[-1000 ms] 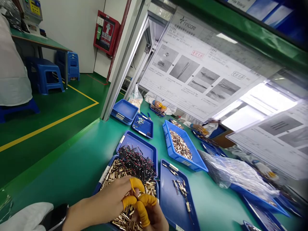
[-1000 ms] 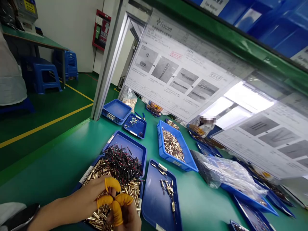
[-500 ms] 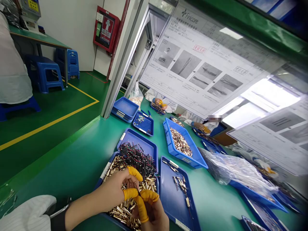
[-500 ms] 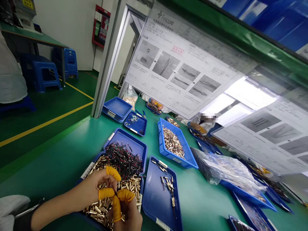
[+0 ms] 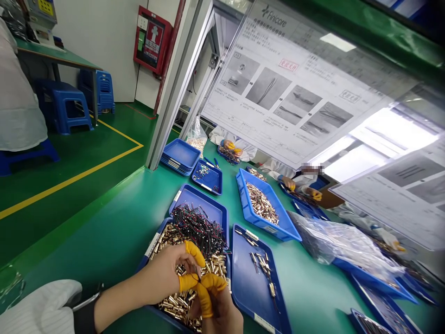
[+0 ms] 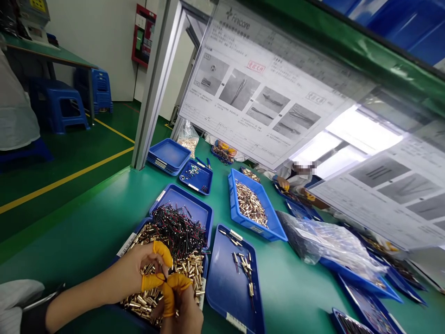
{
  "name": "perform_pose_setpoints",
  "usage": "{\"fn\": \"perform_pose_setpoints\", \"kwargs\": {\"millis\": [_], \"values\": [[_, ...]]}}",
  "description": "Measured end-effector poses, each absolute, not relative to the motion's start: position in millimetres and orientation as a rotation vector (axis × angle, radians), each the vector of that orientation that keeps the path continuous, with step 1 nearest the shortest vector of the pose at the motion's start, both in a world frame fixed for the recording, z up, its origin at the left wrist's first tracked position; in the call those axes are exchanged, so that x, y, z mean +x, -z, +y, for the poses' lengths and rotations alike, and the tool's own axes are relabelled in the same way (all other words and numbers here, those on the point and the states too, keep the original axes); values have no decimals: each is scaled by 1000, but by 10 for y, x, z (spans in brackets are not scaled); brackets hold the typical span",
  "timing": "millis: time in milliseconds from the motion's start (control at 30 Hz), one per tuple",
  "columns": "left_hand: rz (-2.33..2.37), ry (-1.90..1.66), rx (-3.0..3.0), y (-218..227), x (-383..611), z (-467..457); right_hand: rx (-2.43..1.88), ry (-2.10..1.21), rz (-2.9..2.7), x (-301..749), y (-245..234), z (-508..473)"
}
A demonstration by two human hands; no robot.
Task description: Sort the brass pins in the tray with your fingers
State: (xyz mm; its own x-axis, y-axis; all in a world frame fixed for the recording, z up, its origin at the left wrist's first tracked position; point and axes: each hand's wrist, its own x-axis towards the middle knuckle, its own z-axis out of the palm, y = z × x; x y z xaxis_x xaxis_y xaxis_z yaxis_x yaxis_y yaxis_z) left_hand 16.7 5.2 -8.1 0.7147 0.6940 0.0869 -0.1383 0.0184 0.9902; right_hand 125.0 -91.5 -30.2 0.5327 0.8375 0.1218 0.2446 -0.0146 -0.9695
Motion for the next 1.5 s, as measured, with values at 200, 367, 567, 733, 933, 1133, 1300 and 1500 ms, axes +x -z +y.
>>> {"fn": "perform_pose_setpoints", "kwargs": {"millis": [200, 367, 567, 733, 933, 1133, 1300, 1500], "values": [[524, -666, 1356, 58, 157, 64, -1213, -875, -891, 1222, 284, -852], [577, -678, 1399, -9, 100, 117, -1328, -842, -714, 1317, 277, -848], [700, -630, 1569, -96, -68, 282, -1463, -645, -661, 1458, 188, -892], [653, -167, 2063, -35, -123, 224, -1438, -646, -668, 1399, 182, -893], [658, -95, 2230, -31, -106, 136, -1487, -644, -755, 1345, 248, -867], [751, -322, 1977, 0, -23, 133, -1561, -613, -802, 1358, 381, -888], [672, -510, 1726, -31, 40, 114, -1637, -532, -976, 1370, 425, -906], [611, -526, 1693, -65, 39, 87, -1649, -509, -1136, 1369, 370, -908]]}}
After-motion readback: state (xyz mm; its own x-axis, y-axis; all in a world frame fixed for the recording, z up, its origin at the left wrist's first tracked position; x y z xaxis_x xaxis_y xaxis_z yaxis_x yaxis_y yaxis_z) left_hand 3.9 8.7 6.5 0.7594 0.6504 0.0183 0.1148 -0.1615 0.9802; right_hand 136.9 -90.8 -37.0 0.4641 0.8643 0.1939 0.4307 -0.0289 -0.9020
